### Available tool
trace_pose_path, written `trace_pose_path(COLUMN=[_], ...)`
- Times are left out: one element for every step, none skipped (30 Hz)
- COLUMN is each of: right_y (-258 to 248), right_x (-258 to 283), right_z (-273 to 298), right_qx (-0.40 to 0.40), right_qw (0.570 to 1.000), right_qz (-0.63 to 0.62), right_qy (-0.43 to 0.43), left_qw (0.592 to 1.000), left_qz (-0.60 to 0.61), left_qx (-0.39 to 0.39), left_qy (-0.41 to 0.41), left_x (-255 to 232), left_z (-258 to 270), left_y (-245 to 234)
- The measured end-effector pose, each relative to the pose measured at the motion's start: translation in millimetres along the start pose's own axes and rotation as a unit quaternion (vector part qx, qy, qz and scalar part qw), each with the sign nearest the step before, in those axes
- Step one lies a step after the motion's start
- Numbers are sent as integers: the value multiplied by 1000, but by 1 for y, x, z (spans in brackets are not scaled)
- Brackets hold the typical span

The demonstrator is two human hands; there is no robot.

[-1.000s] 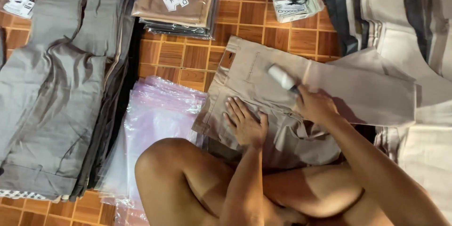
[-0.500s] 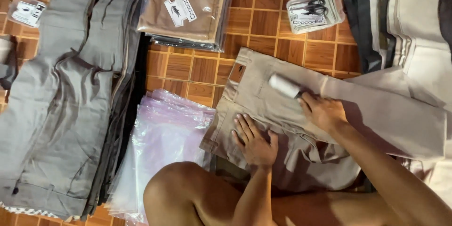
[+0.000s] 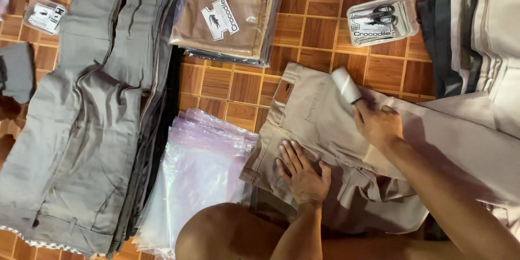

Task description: Cleaning pants with a lint roller and folding them.

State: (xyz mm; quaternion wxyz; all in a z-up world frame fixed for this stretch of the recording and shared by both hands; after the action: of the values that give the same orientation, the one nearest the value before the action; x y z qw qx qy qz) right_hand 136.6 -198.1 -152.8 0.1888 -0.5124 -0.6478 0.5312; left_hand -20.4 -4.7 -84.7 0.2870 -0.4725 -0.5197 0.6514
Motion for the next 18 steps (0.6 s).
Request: trace_pose_path(right_y=[-1, -2, -4, -6, -8, -22, -33, -45, -42, -37, -32, -18, -5, 8, 10, 10, 11, 32], right_x=[-1, -1, 5, 13, 20, 21, 26, 30, 26, 21, 15, 16, 12, 8, 9, 10, 11, 21], right_z=[-2, -4, 1, 7, 12, 7, -4, -14, -24, -35, -43, -41, -43, -45, -42, -41, -39, -17], right_qx=[-1, -2, 2, 39, 75, 80, 74, 67, 68, 179, 288, 290, 206, 116, 115, 67, 19, 19], right_qw=[1000, 1000, 1000, 992, 971, 970, 957, 942, 941, 945, 932, 931, 973, 991, 991, 997, 999, 999], right_qz=[6, 12, 14, -76, -167, -167, -183, -198, -200, -191, -179, -181, -99, -16, -16, -9, -1, -1], right_qy=[-10, -20, -21, -88, -155, -158, -211, -263, -265, -197, -126, -130, -33, 65, 61, 46, 34, 33], left_qw=[1000, 1000, 1000, 1000, 1000, 1000, 1000, 1000, 1000, 1000, 1000, 1000, 1000, 1000, 1000, 1000, 999, 999], left_qz=[-5, -10, -7, -2, 3, 5, 12, 20, 19, 19, 18, 18, 19, 20, 21, 27, 33, 34], left_qx=[2, 3, 7, 6, 6, 9, 7, 4, 5, -1, -4, -2, -10, -18, -18, 5, 29, 29], left_qy=[0, 1, 0, 0, -4, -7, -5, -3, -6, 0, 3, -2, -2, -3, -6, -8, -8, -9], left_x=[0, 1, 2, 3, 3, 2, 1, 1, 1, 1, 1, 1, -1, -2, -2, -2, -1, 1], left_z=[0, 1, 0, 0, 0, 3, 1, -1, -1, -2, -1, 1, 0, -1, 0, 0, -1, 0], left_y=[0, 1, 3, 4, 6, 2, 0, -3, -3, -2, -2, -4, -5, -6, -6, -5, -4, -3])
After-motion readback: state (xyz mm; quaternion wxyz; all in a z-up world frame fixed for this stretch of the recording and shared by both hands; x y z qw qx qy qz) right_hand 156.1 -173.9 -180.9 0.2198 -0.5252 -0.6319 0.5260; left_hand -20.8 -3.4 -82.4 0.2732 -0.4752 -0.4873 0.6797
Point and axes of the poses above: each hand's wrist, its own z-axis away from the middle knuckle, its own y-axis out of the palm, x = y × z, the point moved 1 cm from there along -z, towards the middle knuckle, and after that the axes turned 8 degrees about z, right-handed, at the moved point
